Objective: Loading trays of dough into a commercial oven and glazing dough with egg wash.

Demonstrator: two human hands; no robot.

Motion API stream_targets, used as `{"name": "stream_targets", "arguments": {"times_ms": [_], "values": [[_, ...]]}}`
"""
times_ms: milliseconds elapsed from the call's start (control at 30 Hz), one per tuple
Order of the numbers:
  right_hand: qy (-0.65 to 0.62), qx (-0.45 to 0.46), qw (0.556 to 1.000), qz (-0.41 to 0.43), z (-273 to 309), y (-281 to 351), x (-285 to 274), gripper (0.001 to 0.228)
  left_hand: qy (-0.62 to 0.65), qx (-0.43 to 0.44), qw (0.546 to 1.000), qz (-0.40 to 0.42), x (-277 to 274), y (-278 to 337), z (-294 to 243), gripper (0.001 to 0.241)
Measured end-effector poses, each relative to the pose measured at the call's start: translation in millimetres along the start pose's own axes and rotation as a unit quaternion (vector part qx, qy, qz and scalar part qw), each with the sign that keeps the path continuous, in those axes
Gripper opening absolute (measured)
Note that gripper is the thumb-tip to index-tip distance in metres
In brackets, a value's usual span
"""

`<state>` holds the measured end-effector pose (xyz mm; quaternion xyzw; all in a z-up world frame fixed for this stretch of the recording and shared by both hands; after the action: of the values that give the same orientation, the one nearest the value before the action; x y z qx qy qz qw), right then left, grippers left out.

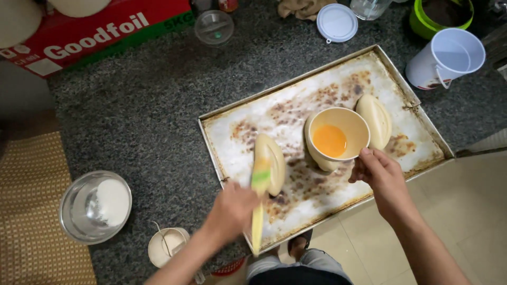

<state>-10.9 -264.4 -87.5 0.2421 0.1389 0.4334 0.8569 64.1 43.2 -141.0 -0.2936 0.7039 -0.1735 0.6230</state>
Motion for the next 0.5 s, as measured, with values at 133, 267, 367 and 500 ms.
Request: {"name": "stream_targets", "arguments": {"times_ms": [133, 267, 367, 500], "values": [[-0.006, -0.003, 1.000, 0.006, -1.1, -3.6, 1.4, 0.035, 0.082, 0.072, 0.994, -0.013, -48.6, -32.0, -49.1, 0.024], [-0.010, -0.004, 1.000, 0.011, -2.9, -1.3, 2.2, 0.035, 0.086, -0.126, 0.983, -0.102, -29.9, -34.5, 46.0, 0.010], [-0.013, -0.011, 1.000, 0.019, -3.7, -1.9, 3.3, 0.034, 0.054, -0.207, 0.973, -0.090, -39.8, -73.8, 93.1, 0.010], [-0.023, -0.006, 0.999, 0.024, -3.8, 0.7, 3.3, 0.035, 0.111, -0.142, 0.983, 0.024, -6.1, -60.6, 57.1, 0.019]]}}
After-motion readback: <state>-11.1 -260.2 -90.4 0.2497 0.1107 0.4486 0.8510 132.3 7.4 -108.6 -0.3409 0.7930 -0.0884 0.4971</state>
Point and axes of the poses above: each hand's wrist, its own y-axis away from the middle knuckle, its own x-axis out of the palm, z = x × y, the point moved 7 cm from there along -y, towards the middle knuckle, and after that the axes turned 15 degrees about x, right-handed, at the moved point
